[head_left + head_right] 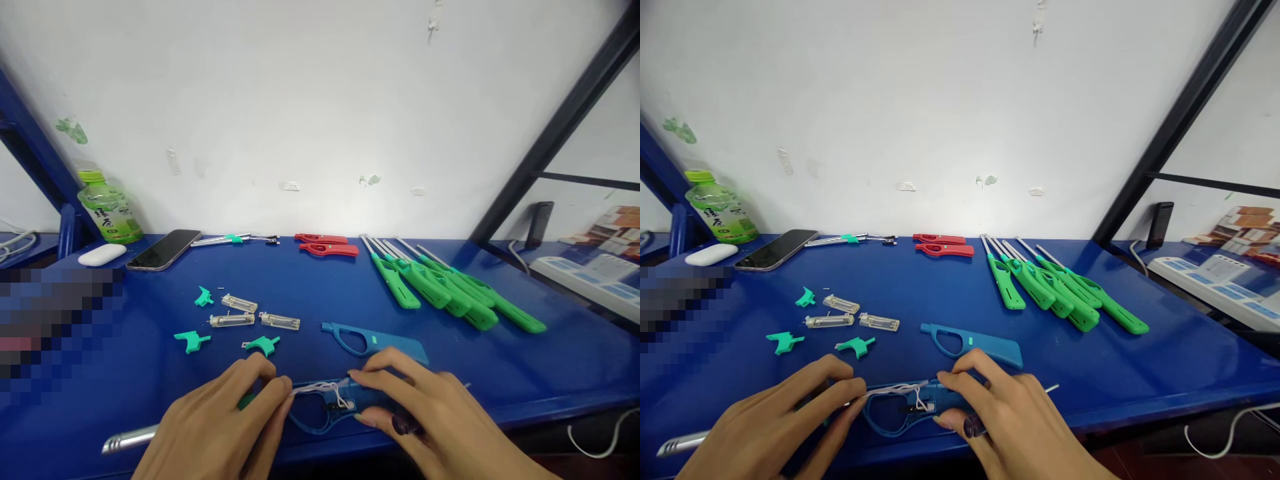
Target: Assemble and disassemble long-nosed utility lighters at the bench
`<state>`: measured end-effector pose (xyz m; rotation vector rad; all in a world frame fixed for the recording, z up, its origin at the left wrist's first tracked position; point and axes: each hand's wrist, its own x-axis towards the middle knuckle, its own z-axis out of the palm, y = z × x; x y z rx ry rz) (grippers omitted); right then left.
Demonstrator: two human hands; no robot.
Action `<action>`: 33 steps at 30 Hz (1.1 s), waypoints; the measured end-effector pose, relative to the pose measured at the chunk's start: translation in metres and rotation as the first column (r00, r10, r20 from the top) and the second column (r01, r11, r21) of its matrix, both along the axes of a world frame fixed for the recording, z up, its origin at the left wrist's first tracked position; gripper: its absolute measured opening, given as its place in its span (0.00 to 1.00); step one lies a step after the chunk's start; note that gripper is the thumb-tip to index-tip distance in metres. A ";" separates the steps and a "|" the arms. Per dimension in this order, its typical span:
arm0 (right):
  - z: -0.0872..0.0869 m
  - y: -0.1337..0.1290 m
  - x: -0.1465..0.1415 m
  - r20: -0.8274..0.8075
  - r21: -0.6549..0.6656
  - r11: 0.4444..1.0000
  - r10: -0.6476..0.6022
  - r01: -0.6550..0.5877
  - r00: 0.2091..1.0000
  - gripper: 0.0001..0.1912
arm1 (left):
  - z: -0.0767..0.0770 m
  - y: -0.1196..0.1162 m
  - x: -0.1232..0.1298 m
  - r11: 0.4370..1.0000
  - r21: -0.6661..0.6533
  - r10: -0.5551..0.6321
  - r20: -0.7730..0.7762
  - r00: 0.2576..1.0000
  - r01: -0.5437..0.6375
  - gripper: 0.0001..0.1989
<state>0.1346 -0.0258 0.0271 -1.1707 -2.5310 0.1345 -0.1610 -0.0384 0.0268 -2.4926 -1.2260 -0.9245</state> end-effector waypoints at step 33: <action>-0.020 0.003 0.004 -0.067 0.091 0.996 -0.011 0.017 0.998 0.17 | 0.038 0.250 -0.097 0.866 -0.309 0.281 -0.349 0.894 -0.393 0.17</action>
